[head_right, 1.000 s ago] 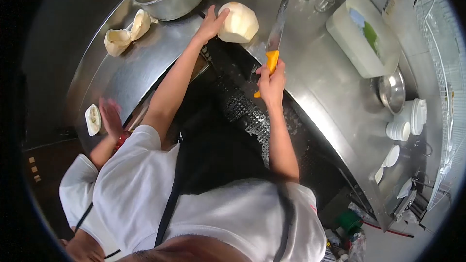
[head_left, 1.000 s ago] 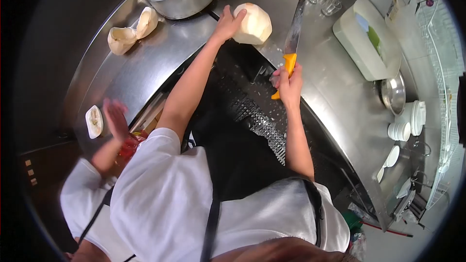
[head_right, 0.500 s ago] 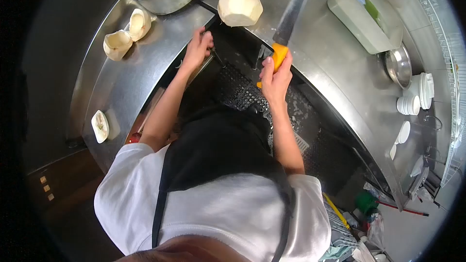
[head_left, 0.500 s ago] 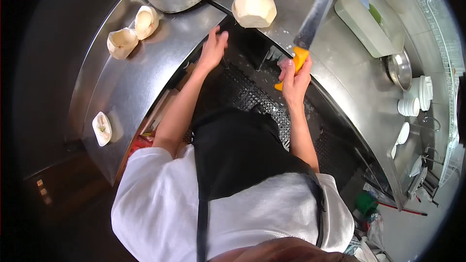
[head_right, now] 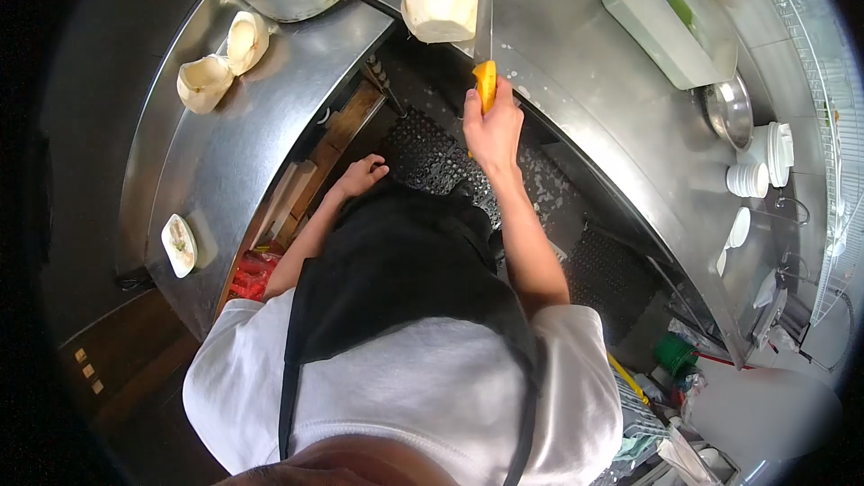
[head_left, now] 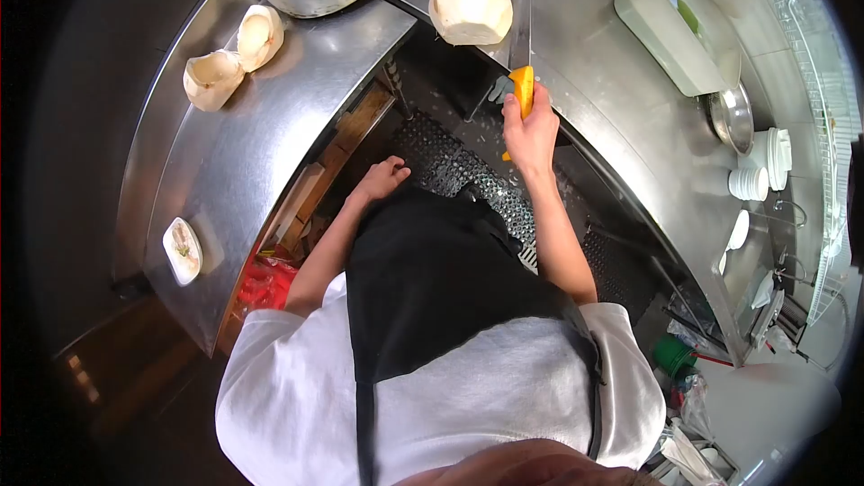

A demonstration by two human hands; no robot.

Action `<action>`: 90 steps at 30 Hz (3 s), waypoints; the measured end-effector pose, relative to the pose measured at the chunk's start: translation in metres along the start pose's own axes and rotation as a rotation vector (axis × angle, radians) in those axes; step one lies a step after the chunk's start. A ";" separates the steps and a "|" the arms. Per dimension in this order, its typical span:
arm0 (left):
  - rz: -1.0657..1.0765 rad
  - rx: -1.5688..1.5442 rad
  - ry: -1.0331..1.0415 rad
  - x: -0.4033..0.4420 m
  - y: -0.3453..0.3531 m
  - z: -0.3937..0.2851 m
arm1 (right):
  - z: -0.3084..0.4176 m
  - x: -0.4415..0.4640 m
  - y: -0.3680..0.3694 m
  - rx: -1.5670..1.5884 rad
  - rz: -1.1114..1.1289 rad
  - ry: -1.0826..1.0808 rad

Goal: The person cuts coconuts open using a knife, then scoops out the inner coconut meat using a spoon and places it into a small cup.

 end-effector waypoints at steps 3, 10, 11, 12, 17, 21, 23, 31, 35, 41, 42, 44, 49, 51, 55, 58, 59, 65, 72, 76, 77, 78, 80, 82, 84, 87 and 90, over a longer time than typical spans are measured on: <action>0.048 -0.022 -0.035 0.002 0.001 -0.002 | 0.018 -0.002 -0.003 -0.008 -0.052 -0.073; 0.027 -0.094 -0.071 0.007 0.011 0.005 | -0.004 -0.014 0.008 0.103 0.126 0.008; 0.035 -0.069 -0.060 0.008 0.012 0.008 | 0.002 -0.017 0.006 0.099 0.105 -0.011; 0.041 -0.044 -0.046 0.011 0.014 0.009 | 0.009 -0.018 0.003 0.095 0.084 -0.031; 0.095 0.022 0.033 0.015 0.014 0.007 | 0.017 -0.019 -0.002 0.151 0.077 -0.110; 0.109 0.039 0.054 0.020 0.018 0.014 | 0.025 -0.028 -0.002 0.321 0.141 -0.041; 0.120 0.045 0.048 0.019 0.017 0.016 | 0.042 -0.033 -0.007 0.508 0.212 0.057; 0.117 0.015 0.014 0.023 0.011 0.044 | 0.036 -0.043 -0.007 0.654 0.238 0.101; 0.077 0.054 0.025 0.019 0.008 0.056 | 0.057 -0.040 -0.020 0.383 0.113 0.086; 0.004 -0.060 -0.019 0.017 0.015 0.108 | 0.209 -0.002 -0.194 -0.599 -0.613 -0.714; -0.022 -0.077 -0.005 0.015 0.018 0.118 | 0.219 0.008 -0.202 -0.553 -0.655 -0.782; -0.036 -0.223 -0.116 -0.005 0.013 0.116 | 0.205 0.039 -0.167 -0.423 -0.555 -0.784; -0.231 -0.727 0.014 -0.062 0.021 0.124 | -0.010 0.070 0.084 -0.444 0.156 -0.082; -0.402 -0.754 0.178 -0.073 -0.017 0.086 | -0.027 0.076 0.102 -0.491 0.197 0.003; -0.337 -0.571 0.374 -0.066 -0.072 -0.030 | -0.010 0.099 0.116 -0.470 0.175 0.008; -0.446 -0.486 0.656 -0.015 -0.116 -0.102 | -0.011 0.077 0.120 -0.471 0.217 0.127; -0.513 -0.447 0.712 0.008 -0.130 -0.127 | -0.006 0.078 0.121 -0.471 0.231 0.161; -0.954 -0.230 0.515 0.135 -0.172 -0.224 | 0.008 0.065 0.118 -0.390 0.240 0.141; -0.940 0.066 0.510 0.153 -0.162 -0.265 | -0.002 0.073 0.107 -0.066 0.304 0.275; -0.971 0.121 0.594 0.161 -0.155 -0.271 | 0.001 0.072 0.087 0.074 0.357 0.333; -0.965 0.116 0.598 0.160 -0.152 -0.270 | -0.001 0.071 0.085 0.089 0.363 0.344; -0.968 0.112 0.608 0.162 -0.153 -0.271 | 0.001 0.075 0.085 0.106 0.365 0.346; -0.990 0.137 0.608 0.164 -0.154 -0.270 | 0.005 0.074 0.083 0.140 0.366 0.373; -0.982 0.156 0.601 0.166 -0.154 -0.270 | 0.010 0.074 0.082 0.179 0.359 0.421; -0.988 0.160 0.624 0.165 -0.152 -0.270 | 0.012 0.073 0.078 0.204 0.367 0.469; -0.935 0.173 0.611 0.161 -0.146 -0.273 | 0.004 0.072 0.077 0.268 0.375 0.525; -0.906 0.174 0.603 0.147 -0.154 -0.295 | 0.005 0.077 0.073 0.357 0.355 0.586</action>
Point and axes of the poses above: each hand's wrist, its own x-axis towards the middle knuckle, its own y-axis out of the palm, z = x × y, the point moved 3 cm from there along x, towards the middle knuckle
